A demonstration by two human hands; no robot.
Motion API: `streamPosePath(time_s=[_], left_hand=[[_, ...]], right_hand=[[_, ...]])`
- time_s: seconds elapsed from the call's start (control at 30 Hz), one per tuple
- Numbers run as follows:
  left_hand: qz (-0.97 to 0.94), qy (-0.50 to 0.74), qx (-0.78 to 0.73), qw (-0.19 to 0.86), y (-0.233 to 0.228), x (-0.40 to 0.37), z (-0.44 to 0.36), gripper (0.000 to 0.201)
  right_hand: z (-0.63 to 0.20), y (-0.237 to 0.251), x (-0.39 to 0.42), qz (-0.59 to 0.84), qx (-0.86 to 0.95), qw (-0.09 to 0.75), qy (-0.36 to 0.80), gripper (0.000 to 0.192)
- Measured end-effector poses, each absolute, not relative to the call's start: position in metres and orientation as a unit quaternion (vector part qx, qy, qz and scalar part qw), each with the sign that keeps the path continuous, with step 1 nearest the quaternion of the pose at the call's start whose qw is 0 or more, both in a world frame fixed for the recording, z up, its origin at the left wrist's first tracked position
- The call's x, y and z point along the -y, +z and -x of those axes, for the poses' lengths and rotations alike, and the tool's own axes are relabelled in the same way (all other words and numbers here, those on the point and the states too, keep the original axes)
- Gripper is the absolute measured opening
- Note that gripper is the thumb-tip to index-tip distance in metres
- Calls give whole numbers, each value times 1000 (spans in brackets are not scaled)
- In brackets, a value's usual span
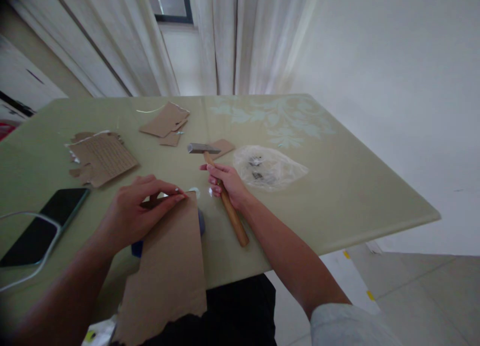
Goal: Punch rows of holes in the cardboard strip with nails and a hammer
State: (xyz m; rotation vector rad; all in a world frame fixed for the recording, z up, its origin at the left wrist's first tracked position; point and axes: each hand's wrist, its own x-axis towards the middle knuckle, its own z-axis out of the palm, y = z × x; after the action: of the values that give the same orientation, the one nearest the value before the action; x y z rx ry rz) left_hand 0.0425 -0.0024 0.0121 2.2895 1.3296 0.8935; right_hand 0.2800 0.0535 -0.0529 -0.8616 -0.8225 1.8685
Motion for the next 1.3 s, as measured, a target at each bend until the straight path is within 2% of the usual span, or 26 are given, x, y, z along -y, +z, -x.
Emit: streamPosePath(time_s=[0.17, 0.3, 0.4, 0.57, 0.67, 0.93, 1.03, 1.17, 1.3], left_hand=[[-810, 348, -425, 205, 7, -1, -42, 18], [-803, 353, -410, 251, 2, -5, -44, 21], [-792, 361, -404, 282, 1, -6, -46, 24], [-795, 353, -402, 285, 0, -8, -47, 23], [-803, 344, -402, 276, -2, -10, -46, 22], [-815, 331, -404, 252, -3, -12, -49, 16], [-814, 332, -403, 254, -3, -12, -49, 15], [-814, 332, -398, 262, -4, -13, -49, 15], [-819, 331, -388, 263, -3, -13, -49, 13]], right_hand=[[-286, -41, -51, 355, 389, 444, 725, 47], [-298, -13, -34, 377, 509, 441, 636, 52], [-310, 19, -11, 438, 627, 407, 500, 41], [-326, 80, 21, 493, 802, 278, 193, 26], [-325, 104, 31, 497, 831, 235, 88, 25], [-305, 111, 41, 504, 858, 97, 25, 27], [-308, 116, 42, 509, 854, 107, 13, 26], [-311, 116, 44, 519, 836, 179, 16, 28], [-309, 101, 44, 516, 845, 134, 33, 28]])
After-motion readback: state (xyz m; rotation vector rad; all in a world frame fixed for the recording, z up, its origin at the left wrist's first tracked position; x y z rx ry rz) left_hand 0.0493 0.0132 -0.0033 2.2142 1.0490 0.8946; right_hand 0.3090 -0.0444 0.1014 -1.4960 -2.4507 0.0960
